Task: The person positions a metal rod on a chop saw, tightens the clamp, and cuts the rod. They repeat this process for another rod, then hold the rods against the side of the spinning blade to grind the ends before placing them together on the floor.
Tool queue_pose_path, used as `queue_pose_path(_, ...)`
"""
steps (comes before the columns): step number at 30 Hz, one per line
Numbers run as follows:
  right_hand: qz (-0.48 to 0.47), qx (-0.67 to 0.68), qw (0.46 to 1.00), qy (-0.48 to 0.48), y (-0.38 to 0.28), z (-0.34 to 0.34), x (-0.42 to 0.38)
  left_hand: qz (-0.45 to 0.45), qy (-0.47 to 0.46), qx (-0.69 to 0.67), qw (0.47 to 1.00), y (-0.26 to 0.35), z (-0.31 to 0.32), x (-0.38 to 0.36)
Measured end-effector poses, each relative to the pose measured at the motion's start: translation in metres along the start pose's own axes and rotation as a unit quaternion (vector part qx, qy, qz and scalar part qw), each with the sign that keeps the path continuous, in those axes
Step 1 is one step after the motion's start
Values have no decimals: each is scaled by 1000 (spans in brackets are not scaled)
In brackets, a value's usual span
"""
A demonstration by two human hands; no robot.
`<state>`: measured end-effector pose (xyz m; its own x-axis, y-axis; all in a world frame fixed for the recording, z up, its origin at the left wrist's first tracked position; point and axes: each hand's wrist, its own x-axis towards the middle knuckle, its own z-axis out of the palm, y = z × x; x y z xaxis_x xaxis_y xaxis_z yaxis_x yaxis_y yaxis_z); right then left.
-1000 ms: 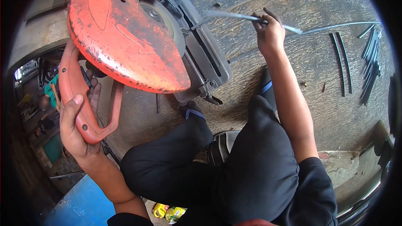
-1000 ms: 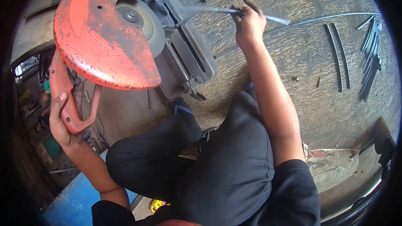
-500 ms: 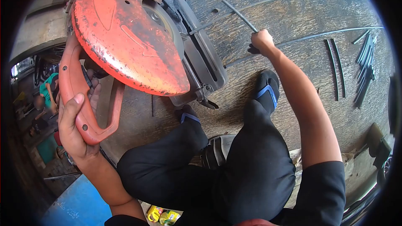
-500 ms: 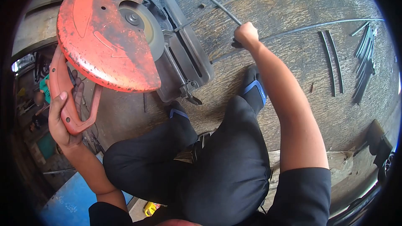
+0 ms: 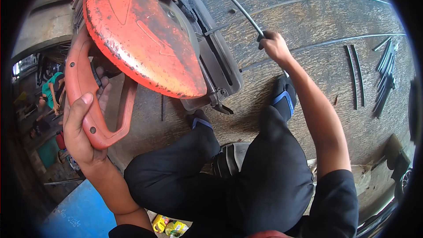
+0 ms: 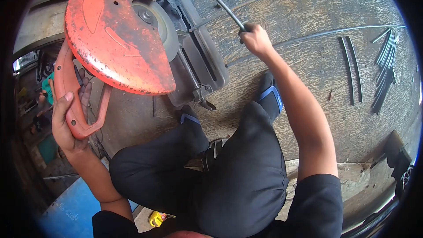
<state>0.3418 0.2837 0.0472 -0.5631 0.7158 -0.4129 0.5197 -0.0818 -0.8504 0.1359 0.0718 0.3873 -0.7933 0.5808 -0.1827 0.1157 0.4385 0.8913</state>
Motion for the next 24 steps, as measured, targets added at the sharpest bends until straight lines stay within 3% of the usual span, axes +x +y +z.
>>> queue_pose_path(1,7,107,993,-40,5,5,-6,0,2,0,1000,0,1,0)
queue_pose_path(2,7,107,993,-44,-2,6,-15,2,1,-1,1000,0,2,0)
queue_pose_path(4,-16,325,942,-88,-27,9,-37,2,-1,2,1000,-1,1,-2)
queue_pose_path(7,-64,287,953,-75,-43,20,-49,-3,-22,-10,1000,-3,-3,1)
queue_pose_path(10,-65,281,949,-131,-42,35,-50,2,-16,-11,1000,-3,-2,0)
queue_pose_path(12,-103,195,969,-112,-41,45,-52,-11,-3,-29,1000,-2,0,0)
queue_pose_path(14,-42,206,959,-192,-33,52,-47,-16,4,-18,1000,-2,-2,0)
queue_pose_path(19,-26,273,932,-236,-32,64,-44,-41,-13,1,999,-3,-15,2)
queue_pose_path(24,-5,302,918,-258,-36,70,-45,-6,18,-38,999,-2,1,-2)
